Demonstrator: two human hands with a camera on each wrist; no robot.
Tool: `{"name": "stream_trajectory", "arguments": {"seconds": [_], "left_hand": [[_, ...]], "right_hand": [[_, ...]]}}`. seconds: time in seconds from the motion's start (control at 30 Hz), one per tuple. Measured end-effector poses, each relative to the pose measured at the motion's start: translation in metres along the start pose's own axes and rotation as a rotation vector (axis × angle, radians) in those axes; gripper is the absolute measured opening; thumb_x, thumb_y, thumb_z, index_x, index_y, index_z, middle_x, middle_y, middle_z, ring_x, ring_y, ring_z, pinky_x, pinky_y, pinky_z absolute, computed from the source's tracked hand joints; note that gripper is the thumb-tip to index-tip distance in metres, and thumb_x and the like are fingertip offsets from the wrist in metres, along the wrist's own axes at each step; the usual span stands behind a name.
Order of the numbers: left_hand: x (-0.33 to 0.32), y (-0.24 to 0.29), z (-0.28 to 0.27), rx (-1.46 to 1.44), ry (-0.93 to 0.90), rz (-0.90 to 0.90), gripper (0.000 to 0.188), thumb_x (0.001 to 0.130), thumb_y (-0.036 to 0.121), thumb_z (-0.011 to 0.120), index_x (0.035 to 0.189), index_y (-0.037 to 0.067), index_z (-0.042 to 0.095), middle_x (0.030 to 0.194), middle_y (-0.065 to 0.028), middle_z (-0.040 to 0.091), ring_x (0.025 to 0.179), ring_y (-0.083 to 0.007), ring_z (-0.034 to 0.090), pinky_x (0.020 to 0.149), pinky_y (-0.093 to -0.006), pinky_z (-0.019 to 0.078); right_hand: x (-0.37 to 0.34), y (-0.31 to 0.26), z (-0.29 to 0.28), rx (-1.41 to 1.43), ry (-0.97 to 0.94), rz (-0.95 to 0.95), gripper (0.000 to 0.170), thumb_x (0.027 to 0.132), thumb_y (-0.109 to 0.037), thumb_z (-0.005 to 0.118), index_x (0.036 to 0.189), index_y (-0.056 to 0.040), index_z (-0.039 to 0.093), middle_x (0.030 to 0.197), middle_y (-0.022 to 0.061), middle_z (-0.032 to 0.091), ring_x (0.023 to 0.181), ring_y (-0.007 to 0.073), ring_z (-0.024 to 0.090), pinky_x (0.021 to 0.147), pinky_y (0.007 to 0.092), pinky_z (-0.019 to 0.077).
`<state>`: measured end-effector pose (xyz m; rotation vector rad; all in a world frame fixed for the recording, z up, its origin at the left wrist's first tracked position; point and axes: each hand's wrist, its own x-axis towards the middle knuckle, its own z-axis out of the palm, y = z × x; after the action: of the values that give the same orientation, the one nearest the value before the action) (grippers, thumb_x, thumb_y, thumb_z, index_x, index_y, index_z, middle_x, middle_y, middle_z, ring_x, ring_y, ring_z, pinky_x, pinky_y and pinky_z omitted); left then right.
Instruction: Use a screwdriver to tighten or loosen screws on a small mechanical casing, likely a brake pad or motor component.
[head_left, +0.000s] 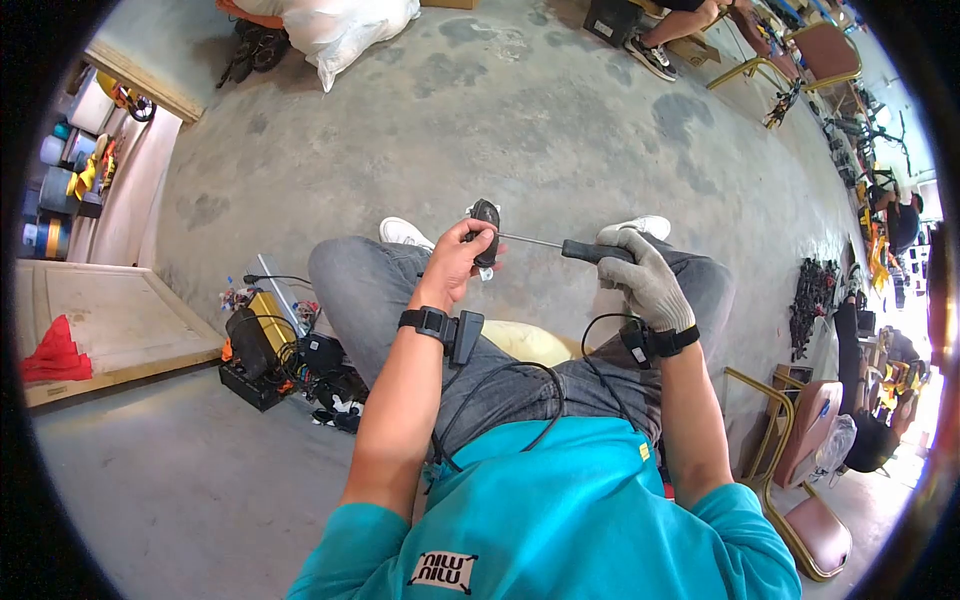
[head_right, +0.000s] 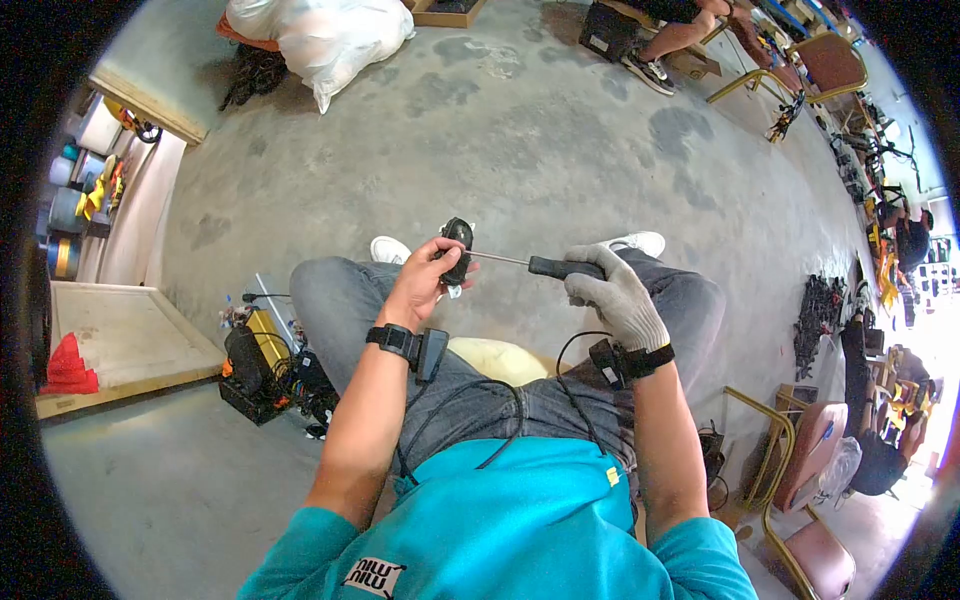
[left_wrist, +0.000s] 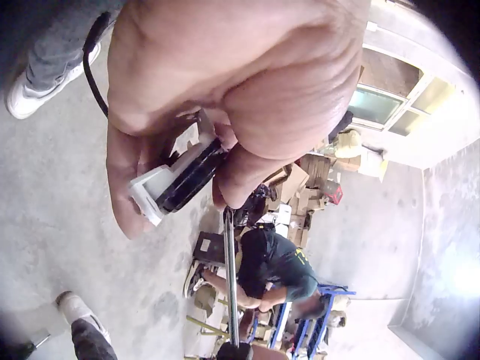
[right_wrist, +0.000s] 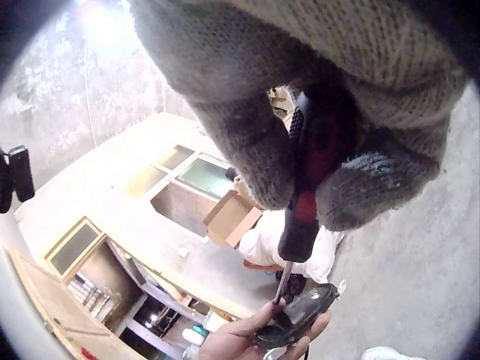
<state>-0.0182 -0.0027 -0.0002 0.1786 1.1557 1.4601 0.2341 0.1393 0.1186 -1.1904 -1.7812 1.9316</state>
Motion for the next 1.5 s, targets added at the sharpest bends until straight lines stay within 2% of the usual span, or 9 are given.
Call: {"name": "stream_trajectory", "arguments": {"seconds": [0.07,0.27,0.57,0.63,0.83,0.93,1.1,1.17,1.5], "left_hand": [[0.001,-0.002,-0.001,0.0,-0.004,-0.001,0.011,0.1,0.015,0.064,0.107,0.006,0.064,0.105,-0.0067,0.065,0.098,-0.0241,0.07,0.079,-0.0418,0.0635],[0.0,0.001,0.002,-0.016,0.042,0.008,0.01,0.1,0.016,0.065,0.105,0.007,0.063,0.104,-0.0072,0.065,0.098,-0.0249,0.071,0.078,-0.0425,0.0636],[0.0,0.002,0.001,-0.02,0.016,0.008,0.013,0.101,0.018,0.064,0.104,0.006,0.062,0.103,-0.0073,0.066,0.097,-0.0249,0.071,0.077,-0.0416,0.0637],[0.001,0.001,0.0,-0.013,0.009,-0.005,0.012,0.102,0.016,0.062,0.108,0.007,0.059,0.108,-0.01,0.067,0.102,-0.0286,0.071,0.082,-0.0474,0.062],[0.002,0.001,-0.001,-0.034,0.0,-0.001,0.012,0.102,0.016,0.062,0.109,0.007,0.059,0.108,-0.0107,0.067,0.102,-0.0295,0.071,0.082,-0.0482,0.062],[0.001,0.002,0.001,-0.059,0.015,-0.009,0.012,0.102,0.017,0.061,0.105,0.006,0.061,0.103,-0.0092,0.066,0.098,-0.0258,0.072,0.078,-0.0428,0.0631],[-0.001,0.003,0.002,-0.055,0.015,-0.007,0.012,0.102,0.017,0.062,0.104,0.006,0.061,0.103,-0.0096,0.066,0.098,-0.0262,0.072,0.078,-0.0432,0.0631],[-0.001,0.004,0.003,-0.057,0.011,-0.004,0.012,0.102,0.017,0.062,0.104,0.006,0.061,0.103,-0.0095,0.066,0.098,-0.0262,0.072,0.078,-0.0433,0.0631],[-0.001,0.004,0.003,0.001,0.022,-0.028,0.013,0.101,0.017,0.063,0.102,0.005,0.061,0.099,-0.007,0.064,0.097,-0.0257,0.072,0.076,-0.0414,0.0641]], "right_hand": [[-0.001,-0.003,0.0,-0.023,-0.016,0.037,0.036,0.083,-0.006,0.066,0.118,0.0008,0.06,0.093,0.0044,0.058,0.079,0.0122,0.056,0.072,0.0258,0.0467],[0.001,0.001,-0.002,0.026,-0.013,0.041,0.036,0.083,-0.005,0.066,0.118,0.0002,0.061,0.098,0.0046,0.057,0.082,0.0117,0.055,0.073,0.0256,0.0464],[-0.002,-0.007,0.003,0.005,-0.007,0.046,0.038,0.084,-0.008,0.066,0.12,0.0006,0.06,0.094,0.0045,0.058,0.079,0.0118,0.055,0.071,0.0243,0.0457],[-0.001,-0.003,0.001,0.002,-0.009,0.043,0.038,0.084,-0.008,0.066,0.12,0.0006,0.06,0.093,0.0047,0.058,0.078,0.0117,0.055,0.07,0.0241,0.0458],[-0.002,-0.003,0.001,0.023,-0.001,0.062,0.038,0.086,-0.008,0.066,0.122,0.0004,0.06,0.094,0.0047,0.058,0.079,0.0119,0.056,0.071,0.0244,0.0475],[-0.001,0.0,0.001,0.028,0.005,0.071,0.037,0.086,-0.008,0.065,0.122,0.0004,0.06,0.095,0.0047,0.058,0.08,0.0117,0.057,0.072,0.0243,0.0481],[-0.001,0.0,0.002,0.035,0.003,0.059,0.038,0.086,-0.008,0.065,0.123,0.0004,0.06,0.094,0.0044,0.058,0.08,0.0113,0.057,0.072,0.024,0.048],[-0.003,-0.003,0.004,0.006,0.032,0.037,0.045,0.083,-0.013,0.068,0.123,0.0066,0.061,0.088,0.0066,0.062,0.077,0.0133,0.058,0.071,0.0259,0.0476],[-0.008,-0.014,0.01,-0.114,0.044,-0.046,0.045,0.085,-0.013,0.068,0.124,0.0081,0.06,0.09,0.0078,0.063,0.079,0.0147,0.06,0.076,0.0278,0.05]]}}
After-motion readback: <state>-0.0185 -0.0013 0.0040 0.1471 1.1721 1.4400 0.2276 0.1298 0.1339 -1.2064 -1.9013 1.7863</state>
